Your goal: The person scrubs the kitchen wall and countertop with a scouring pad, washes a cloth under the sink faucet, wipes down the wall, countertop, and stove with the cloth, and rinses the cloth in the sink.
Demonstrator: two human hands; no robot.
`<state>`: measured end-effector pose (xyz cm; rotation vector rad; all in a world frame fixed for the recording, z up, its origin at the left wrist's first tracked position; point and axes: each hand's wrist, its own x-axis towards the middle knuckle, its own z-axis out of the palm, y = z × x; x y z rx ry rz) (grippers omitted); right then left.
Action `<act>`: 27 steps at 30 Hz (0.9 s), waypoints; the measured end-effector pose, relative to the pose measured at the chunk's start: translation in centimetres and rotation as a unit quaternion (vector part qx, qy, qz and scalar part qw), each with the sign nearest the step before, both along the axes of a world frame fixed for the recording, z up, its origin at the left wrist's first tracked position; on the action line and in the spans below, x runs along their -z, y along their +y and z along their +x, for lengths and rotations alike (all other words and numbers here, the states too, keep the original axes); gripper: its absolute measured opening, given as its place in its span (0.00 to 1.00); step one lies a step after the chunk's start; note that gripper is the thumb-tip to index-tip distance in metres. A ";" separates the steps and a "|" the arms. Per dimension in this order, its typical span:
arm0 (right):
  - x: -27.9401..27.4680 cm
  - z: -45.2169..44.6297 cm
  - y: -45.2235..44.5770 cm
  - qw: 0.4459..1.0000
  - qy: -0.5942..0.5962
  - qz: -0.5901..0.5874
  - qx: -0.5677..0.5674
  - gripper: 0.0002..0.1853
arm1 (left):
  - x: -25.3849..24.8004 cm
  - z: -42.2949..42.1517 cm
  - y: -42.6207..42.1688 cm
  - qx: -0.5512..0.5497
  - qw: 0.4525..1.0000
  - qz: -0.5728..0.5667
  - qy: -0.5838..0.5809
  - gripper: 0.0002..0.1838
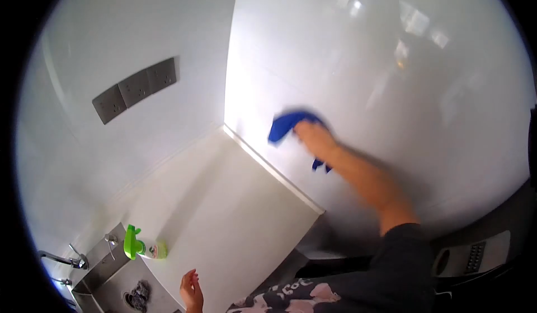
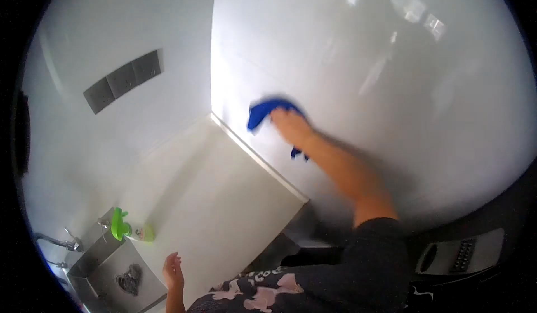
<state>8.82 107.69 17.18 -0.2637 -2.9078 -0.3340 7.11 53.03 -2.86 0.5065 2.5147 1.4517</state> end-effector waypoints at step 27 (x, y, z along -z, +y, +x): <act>-29.2 -24.2 -1.8 0.857 0.249 0.393 0.221 0.26 | 0.7 1.1 5.1 -0.148 0.986 -0.020 -0.073 0.09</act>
